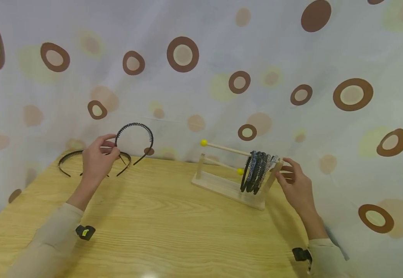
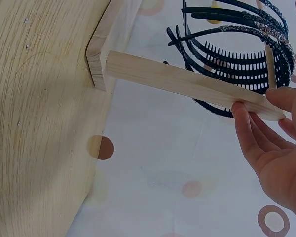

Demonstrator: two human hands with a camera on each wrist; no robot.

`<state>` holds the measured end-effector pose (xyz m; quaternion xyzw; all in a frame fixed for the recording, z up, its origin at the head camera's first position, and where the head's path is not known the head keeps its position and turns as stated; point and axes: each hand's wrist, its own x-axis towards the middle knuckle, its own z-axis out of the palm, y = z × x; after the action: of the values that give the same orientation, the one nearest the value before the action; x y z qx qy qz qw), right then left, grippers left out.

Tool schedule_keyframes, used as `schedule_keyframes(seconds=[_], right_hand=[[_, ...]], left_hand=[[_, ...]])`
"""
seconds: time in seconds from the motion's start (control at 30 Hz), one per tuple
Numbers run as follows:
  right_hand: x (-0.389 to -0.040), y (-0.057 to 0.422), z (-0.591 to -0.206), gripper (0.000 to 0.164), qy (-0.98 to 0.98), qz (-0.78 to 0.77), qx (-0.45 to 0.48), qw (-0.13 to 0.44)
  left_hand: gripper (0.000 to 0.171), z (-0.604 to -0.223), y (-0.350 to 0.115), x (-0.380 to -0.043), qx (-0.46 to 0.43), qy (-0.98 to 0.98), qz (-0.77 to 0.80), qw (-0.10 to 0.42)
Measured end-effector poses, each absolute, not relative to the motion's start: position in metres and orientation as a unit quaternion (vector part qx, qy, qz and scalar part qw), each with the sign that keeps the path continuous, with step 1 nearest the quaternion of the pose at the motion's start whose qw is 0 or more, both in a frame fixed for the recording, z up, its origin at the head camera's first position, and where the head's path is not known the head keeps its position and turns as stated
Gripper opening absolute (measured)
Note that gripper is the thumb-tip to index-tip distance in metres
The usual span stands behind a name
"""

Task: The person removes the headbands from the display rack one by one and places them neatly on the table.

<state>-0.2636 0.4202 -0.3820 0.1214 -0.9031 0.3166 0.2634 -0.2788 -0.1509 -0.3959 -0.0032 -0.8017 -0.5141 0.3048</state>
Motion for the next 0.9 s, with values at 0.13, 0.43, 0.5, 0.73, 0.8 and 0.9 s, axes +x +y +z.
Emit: schedule_keyframes(seconds=[0.13,0.43,0.5,0.73,0.8,0.9], right_hand=[[-0.263,0.422,-0.382,0.058,-0.903,0.322,0.118,0.260],[-0.259,0.427,-0.383,0.059,-0.899,0.324,0.121,0.269],[-0.258,0.428,-0.383,0.059,-0.900,0.323,0.118,0.268],[-0.258,0.430,-0.385,0.059,-0.903,0.322,0.114,0.263],[-0.258,0.430,-0.385,0.059,-0.903,0.321,0.114,0.263],[-0.258,0.431,-0.386,0.059,-0.903,0.317,0.116,0.265]], left_hand=[[0.045,-0.399,-0.167,-0.270,0.000,-0.819,-0.491,0.298],[0.046,-0.407,-0.203,-0.260,0.002,-0.835,-0.484,0.263],[0.048,-0.410,-0.213,-0.259,0.015,-0.838,-0.490,0.239],[0.052,-0.419,-0.252,-0.258,0.050,-0.848,-0.489,0.198],[0.053,-0.422,-0.261,-0.257,0.052,-0.851,-0.490,0.184],[0.053,-0.428,-0.274,-0.255,0.051,-0.859,-0.482,0.167]])
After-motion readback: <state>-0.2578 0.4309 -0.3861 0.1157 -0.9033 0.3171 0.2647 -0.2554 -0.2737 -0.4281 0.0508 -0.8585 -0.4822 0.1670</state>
